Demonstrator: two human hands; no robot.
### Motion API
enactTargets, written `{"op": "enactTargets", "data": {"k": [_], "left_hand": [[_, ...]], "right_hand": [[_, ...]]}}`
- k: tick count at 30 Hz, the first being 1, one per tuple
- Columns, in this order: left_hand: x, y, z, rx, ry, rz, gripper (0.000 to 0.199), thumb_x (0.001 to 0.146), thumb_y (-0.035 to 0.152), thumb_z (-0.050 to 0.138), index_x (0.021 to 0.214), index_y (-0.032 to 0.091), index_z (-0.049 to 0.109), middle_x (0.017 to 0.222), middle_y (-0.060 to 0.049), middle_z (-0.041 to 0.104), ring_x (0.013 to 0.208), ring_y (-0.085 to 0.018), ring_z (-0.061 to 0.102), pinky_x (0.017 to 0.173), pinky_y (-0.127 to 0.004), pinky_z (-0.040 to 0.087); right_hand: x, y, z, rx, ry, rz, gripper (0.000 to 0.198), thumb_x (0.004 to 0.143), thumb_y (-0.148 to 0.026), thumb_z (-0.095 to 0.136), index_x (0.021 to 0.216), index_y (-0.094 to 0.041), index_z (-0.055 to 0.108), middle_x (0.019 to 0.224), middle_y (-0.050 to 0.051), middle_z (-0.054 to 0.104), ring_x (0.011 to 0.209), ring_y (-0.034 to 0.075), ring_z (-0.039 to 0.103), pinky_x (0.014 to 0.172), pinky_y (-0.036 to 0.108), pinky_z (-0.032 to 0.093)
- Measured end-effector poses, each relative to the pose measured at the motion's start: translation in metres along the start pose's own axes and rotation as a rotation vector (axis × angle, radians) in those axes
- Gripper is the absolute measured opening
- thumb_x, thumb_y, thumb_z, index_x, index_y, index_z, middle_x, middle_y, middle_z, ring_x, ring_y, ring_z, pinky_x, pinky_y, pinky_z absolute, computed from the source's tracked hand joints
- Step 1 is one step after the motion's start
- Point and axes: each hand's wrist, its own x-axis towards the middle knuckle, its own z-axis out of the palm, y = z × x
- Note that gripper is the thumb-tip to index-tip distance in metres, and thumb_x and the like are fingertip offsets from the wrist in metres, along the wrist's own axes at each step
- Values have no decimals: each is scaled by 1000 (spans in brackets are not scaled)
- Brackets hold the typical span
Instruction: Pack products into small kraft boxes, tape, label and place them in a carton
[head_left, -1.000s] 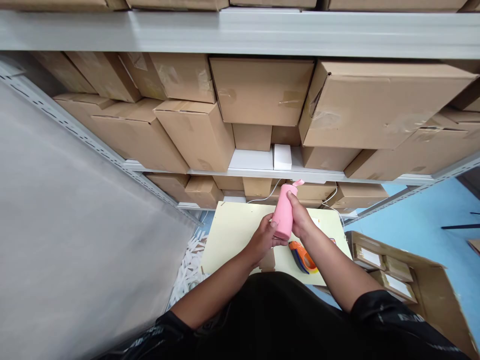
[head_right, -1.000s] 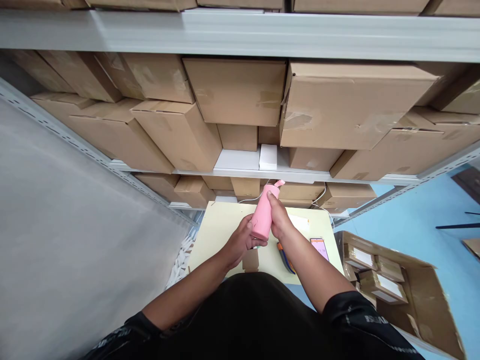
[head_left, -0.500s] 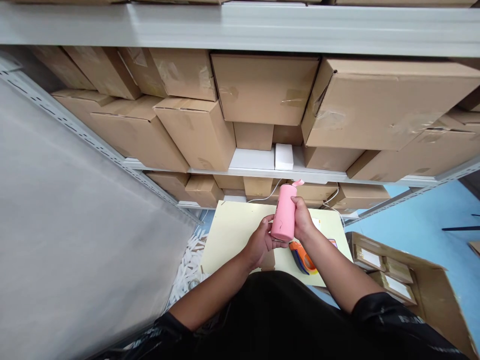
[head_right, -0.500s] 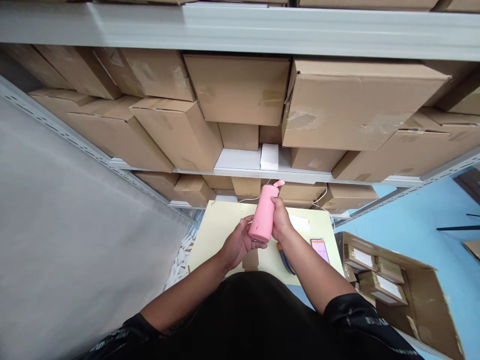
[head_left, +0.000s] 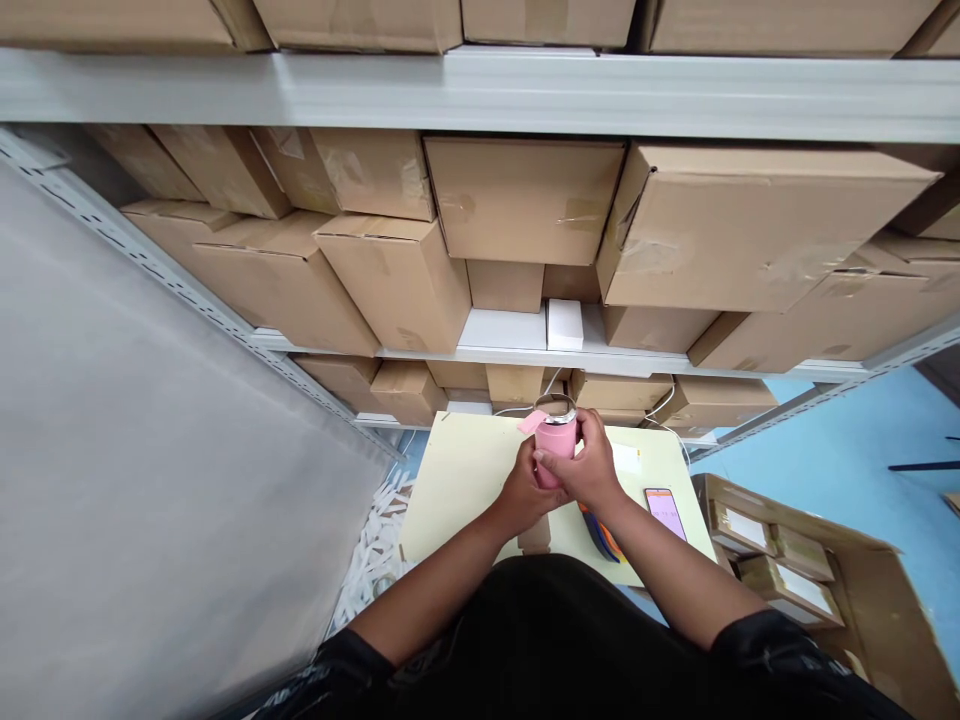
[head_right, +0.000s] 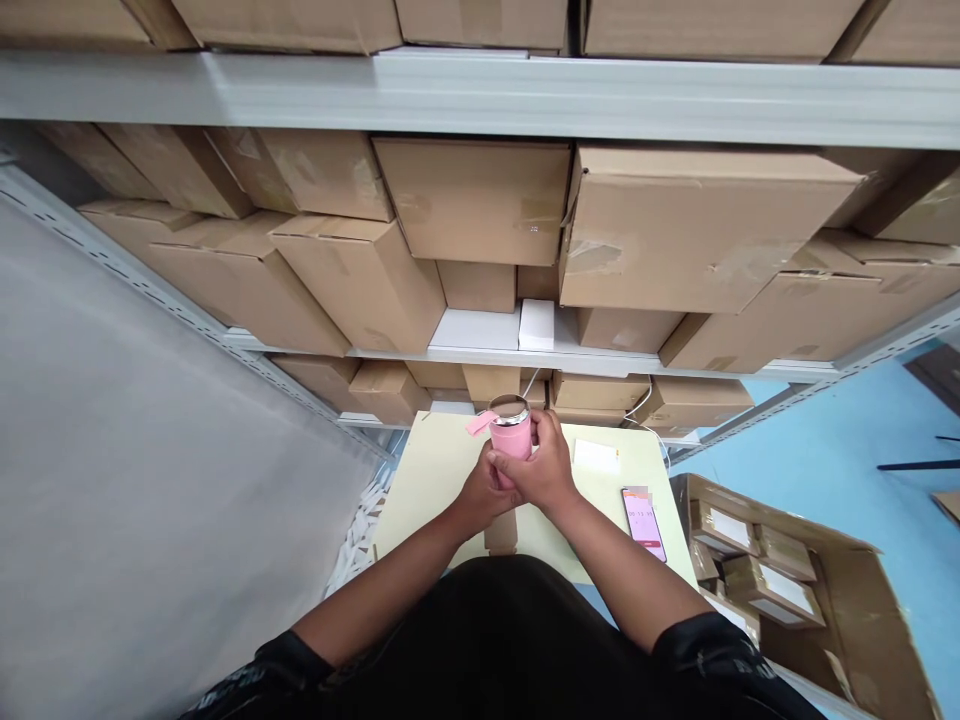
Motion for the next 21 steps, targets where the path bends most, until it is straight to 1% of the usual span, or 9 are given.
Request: {"op": "enactTargets", "data": {"k": [2,4,6,8,10,13,16,18,21], "left_hand": [[-1,0,-3,35,-33,-32,90,65,28,95,143,21,52,140,-15,61,127,-34,58,105,-46,48],[-3,1,-8,110,-92,-94,79,72,29,90,142,21,55,131,-13,65,118,-32,62,99,-44,50],[-7,1,-14,225,-131,-127,71,75,27,85,140,21,57,125,-10,67,110,-29,63,93,-42,52],[-10,-1,-19,343,-143,-138,71,76,25,82,142,21,55,124,-9,67,106,-27,63,89,-39,53],[-12,-5,-21,448,-114,-125,76,75,23,82,145,22,52,127,-9,65,107,-27,63,89,-39,53],[-13,-12,-22,614,11,-31,81,70,24,86,142,23,51,131,-10,61,115,-28,61,98,-43,52],[-11,-16,-22,731,120,63,75,70,26,88,136,23,54,130,-10,59,119,-29,60,105,-45,50],[-11,-17,-23,779,131,76,74,71,28,89,136,23,54,129,-10,59,119,-29,60,106,-46,50],[-13,-17,-26,827,87,59,78,73,33,88,142,24,52,133,-10,59,123,-30,59,108,-48,50]], "right_hand": [[-2,2,-2,41,-24,23,63,65,-45,90,119,-28,61,111,6,63,98,27,60,92,44,51],[-2,2,-5,170,-114,51,61,75,-54,82,126,-28,59,119,7,66,108,29,62,98,45,50],[-2,1,-8,288,-182,90,64,81,-62,75,132,-29,56,127,9,66,117,31,62,104,47,48],[-4,-1,-9,332,-196,128,72,81,-69,73,137,-28,54,130,9,67,120,32,63,105,47,49],[-9,0,-7,318,-185,157,76,82,-72,70,141,-27,52,127,9,69,116,31,66,102,47,51],[-21,6,-1,248,-130,185,75,86,-69,67,144,-25,48,124,9,70,112,30,67,99,48,53],[-28,12,5,205,-66,179,74,83,-60,74,143,-25,48,130,10,67,117,30,65,101,47,53],[-29,15,7,204,-61,161,70,81,-52,78,140,-24,51,131,10,67,117,29,65,102,47,52],[-24,16,4,149,-54,177,62,78,-43,80,133,-23,57,121,8,71,106,26,68,97,43,54]]}}
